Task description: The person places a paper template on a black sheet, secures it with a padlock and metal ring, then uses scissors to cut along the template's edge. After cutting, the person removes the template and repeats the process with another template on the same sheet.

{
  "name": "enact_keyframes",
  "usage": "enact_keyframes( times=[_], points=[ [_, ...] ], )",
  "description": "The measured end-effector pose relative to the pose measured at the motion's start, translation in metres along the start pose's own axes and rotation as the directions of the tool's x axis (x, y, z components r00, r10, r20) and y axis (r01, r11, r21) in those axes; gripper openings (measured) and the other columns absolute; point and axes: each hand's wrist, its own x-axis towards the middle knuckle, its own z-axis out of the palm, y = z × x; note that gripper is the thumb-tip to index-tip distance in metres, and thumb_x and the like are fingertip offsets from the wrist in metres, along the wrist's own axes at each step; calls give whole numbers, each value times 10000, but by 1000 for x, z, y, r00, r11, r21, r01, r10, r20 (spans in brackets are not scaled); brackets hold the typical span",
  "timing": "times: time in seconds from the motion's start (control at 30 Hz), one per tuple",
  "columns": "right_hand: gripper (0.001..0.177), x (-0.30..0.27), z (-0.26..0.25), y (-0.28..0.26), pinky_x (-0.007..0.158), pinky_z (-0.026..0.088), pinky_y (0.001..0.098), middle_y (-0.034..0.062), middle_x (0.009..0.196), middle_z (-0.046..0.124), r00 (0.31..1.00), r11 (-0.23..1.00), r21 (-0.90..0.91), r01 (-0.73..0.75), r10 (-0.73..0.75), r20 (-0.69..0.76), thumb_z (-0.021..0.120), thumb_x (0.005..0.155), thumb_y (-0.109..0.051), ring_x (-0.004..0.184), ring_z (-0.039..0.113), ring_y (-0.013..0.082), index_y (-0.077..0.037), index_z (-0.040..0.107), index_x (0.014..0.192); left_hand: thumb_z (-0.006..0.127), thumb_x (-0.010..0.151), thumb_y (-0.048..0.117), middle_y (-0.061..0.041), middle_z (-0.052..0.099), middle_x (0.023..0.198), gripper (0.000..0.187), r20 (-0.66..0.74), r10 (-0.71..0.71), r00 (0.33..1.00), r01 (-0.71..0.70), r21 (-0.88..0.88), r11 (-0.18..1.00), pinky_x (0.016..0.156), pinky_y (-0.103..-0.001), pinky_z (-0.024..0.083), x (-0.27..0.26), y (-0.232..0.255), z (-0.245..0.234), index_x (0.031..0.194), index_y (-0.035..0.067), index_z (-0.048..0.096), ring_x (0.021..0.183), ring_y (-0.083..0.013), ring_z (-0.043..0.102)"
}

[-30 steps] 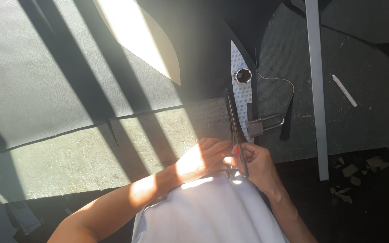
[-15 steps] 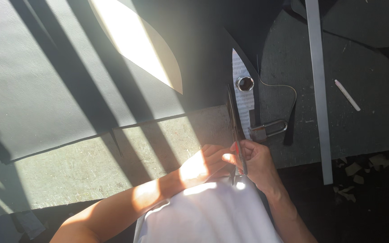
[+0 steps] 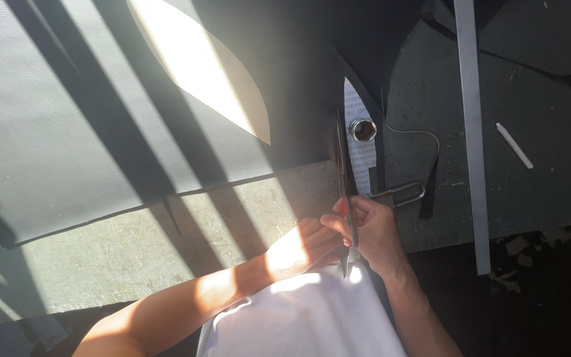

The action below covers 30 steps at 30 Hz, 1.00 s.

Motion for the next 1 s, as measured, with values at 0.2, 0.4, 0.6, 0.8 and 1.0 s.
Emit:
enact_keyframes(
  times=[0.2,0.4,0.6,0.8,1.0],
  points=[
    [249,7,3,-4,396,360,183,-19,599,638,1000,999,46,21,-20,-5,870,765,-80,449,496,15,-12,694,927,831,745,188,-98,611,1264,644,-1,35,999,-35,24,999,880,-409,485,6,1,-8,1316,-1,601,1140,-291,607],
    [246,13,7,-9,387,381,182,-9,586,638,999,998,59,28,-27,-19,873,754,-93,436,518,25,-12,698,907,825,750,196,-104,608,1296,646,-3,29,1000,-29,15,999,909,-413,490,6,0,-6,1319,-1,594,1177,-294,610],
    [268,22,11,-19,392,392,188,-8,580,617,998,994,91,54,-52,-26,871,775,-158,433,515,29,-9,689,902,832,777,205,-104,615,1269,630,78,-3,997,-2,57,998,884,-419,487,2,0,-2,1335,8,617,1109,-278,601],
    [272,25,16,-27,384,392,191,-2,593,627,998,993,98,59,-55,-40,874,768,-160,435,515,35,-6,694,900,803,763,214,-109,606,1295,614,10,24,1000,-24,48,999,930,-419,498,2,0,-2,1310,11,614,1163,-286,613],
    [303,46,17,-39,385,395,187,3,591,641,995,989,118,89,-83,-50,870,777,-222,427,537,41,-13,702,919,802,782,243,-118,593,1357,596,54,8,999,-14,103,995,899,-413,494,2,2,-2,1303,17,619,1126,-287,601]
  ],
)
